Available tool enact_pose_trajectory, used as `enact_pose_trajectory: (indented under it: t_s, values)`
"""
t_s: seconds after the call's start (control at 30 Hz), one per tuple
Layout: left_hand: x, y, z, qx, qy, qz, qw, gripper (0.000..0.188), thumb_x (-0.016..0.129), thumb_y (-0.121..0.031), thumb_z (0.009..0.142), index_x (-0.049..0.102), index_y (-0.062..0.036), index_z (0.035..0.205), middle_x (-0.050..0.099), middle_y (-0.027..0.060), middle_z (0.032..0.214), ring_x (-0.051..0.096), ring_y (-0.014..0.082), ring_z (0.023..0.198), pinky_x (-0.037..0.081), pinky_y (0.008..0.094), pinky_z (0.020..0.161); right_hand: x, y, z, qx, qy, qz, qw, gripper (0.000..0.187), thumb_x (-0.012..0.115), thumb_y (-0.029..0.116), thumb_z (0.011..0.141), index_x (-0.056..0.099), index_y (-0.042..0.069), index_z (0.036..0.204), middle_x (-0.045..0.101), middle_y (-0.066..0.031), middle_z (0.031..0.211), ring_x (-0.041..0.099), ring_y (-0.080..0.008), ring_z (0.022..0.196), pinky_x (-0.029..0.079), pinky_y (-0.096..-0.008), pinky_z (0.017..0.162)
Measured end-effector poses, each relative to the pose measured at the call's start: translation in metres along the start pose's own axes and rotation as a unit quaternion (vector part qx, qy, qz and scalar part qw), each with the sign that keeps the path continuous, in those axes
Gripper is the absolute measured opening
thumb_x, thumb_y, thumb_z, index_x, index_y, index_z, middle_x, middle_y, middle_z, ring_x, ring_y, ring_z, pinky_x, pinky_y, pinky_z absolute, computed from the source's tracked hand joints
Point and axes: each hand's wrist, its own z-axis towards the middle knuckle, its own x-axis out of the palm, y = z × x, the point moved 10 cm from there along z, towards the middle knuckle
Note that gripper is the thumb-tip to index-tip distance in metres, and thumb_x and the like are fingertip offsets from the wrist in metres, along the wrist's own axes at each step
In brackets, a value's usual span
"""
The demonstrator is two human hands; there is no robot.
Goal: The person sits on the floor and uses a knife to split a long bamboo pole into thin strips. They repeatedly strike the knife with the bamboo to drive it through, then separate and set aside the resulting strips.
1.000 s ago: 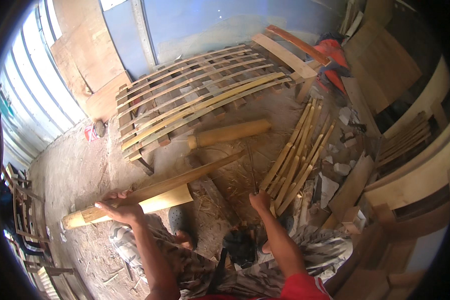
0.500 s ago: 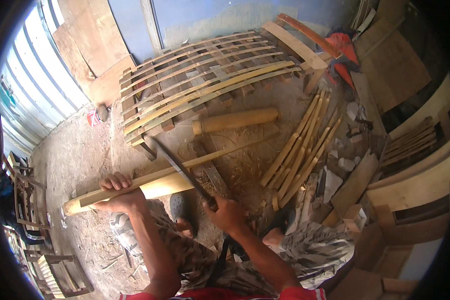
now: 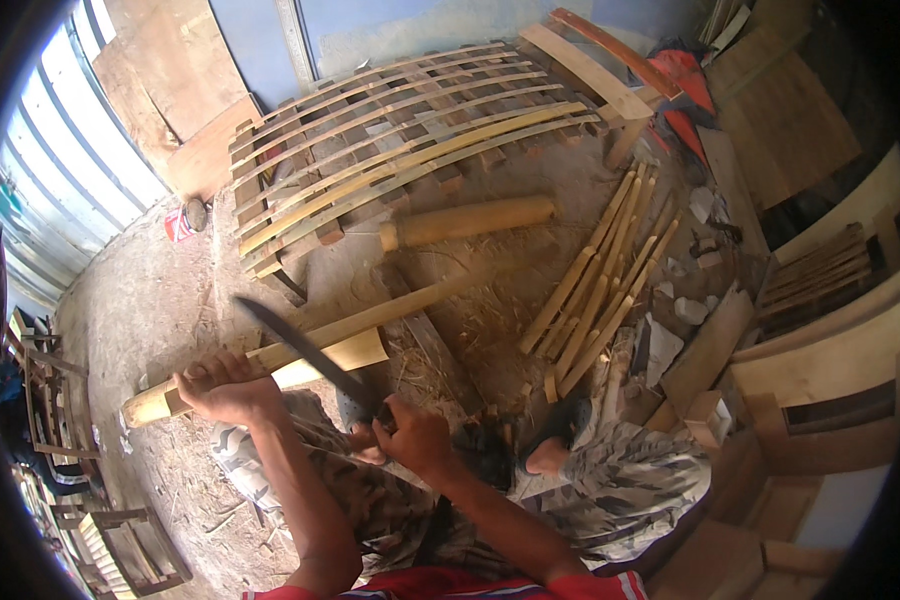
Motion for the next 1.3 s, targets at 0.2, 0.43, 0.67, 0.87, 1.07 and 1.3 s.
enact_pose_trajectory:
  t_s: [0.2,0.43,0.67,0.87,1.07,1.3]
  values:
    - [-0.004,0.017,-0.002,-0.030,-0.010,-0.022,0.999,0.043,0.044,-0.035,0.091,0.024,-0.0180,0.058,0.022,-0.0024,0.049,0.019,0.0101,0.041,0.018,0.0267,0.038,0.018,-0.097,0.003,0.128,-0.074,-0.026,0.989,0.021,0.068,0.025,0.082,0.062,0.005,0.085,0.063,-0.0141,0.065,0.065,-0.0368,0.063,0.051,-0.0448,0.055]
    - [-0.003,0.032,-0.013,-0.046,-0.017,-0.023,0.999,0.039,0.043,-0.033,0.090,0.024,-0.0175,0.059,0.022,-0.0025,0.050,0.019,0.0107,0.042,0.018,0.0264,0.039,0.015,-0.040,0.009,0.028,-0.080,0.006,0.996,0.025,0.068,0.030,0.079,0.063,0.006,0.085,0.064,-0.0146,0.068,0.066,-0.0357,0.064,0.052,-0.0457,0.056]
    - [-0.006,0.043,-0.018,-0.048,-0.083,-0.013,0.995,0.038,0.043,-0.033,0.090,0.025,-0.0178,0.060,0.022,-0.0029,0.050,0.019,0.0105,0.042,0.018,0.0264,0.039,0.019,-0.071,0.018,0.071,-0.088,-0.032,0.993,0.028,0.068,0.033,0.079,0.063,0.008,0.087,0.065,-0.0150,0.070,0.066,-0.0366,0.066,0.052,-0.0462,0.057]
    - [0.004,0.049,-0.020,-0.068,-0.006,-0.033,0.997,0.039,0.044,-0.033,0.090,0.026,-0.0173,0.059,0.023,-0.0023,0.051,0.019,0.0104,0.043,0.018,0.0270,0.040,0.016,-0.136,0.017,0.145,-0.133,0.021,0.980,0.018,0.069,0.025,0.080,0.065,0.008,0.085,0.064,-0.0141,0.068,0.066,-0.0347,0.066,0.050,-0.0446,0.056]
    - [0.004,0.049,-0.017,-0.043,-0.031,-0.029,0.998,0.038,0.043,-0.032,0.090,0.026,-0.0173,0.059,0.022,-0.0025,0.051,0.017,0.0109,0.043,0.018,0.0273,0.040,0.012,-0.071,0.021,0.031,-0.095,-0.013,0.995,0.023,0.069,0.028,0.081,0.065,0.006,0.086,0.063,-0.0134,0.065,0.065,-0.0334,0.062,0.050,-0.0445,0.055]
    - [-0.001,0.041,-0.016,-0.072,-0.038,-0.024,0.996,0.036,0.042,-0.030,0.089,0.024,-0.0185,0.060,0.020,-0.0031,0.050,0.017,0.0104,0.043,0.017,0.0266,0.040,-0.012,-0.195,0.042,0.227,-0.028,-0.067,0.971,0.030,0.068,0.031,0.080,0.067,0.004,0.091,0.064,-0.0159,0.065,0.066,-0.0354,0.064,0.051,-0.0475,0.056]
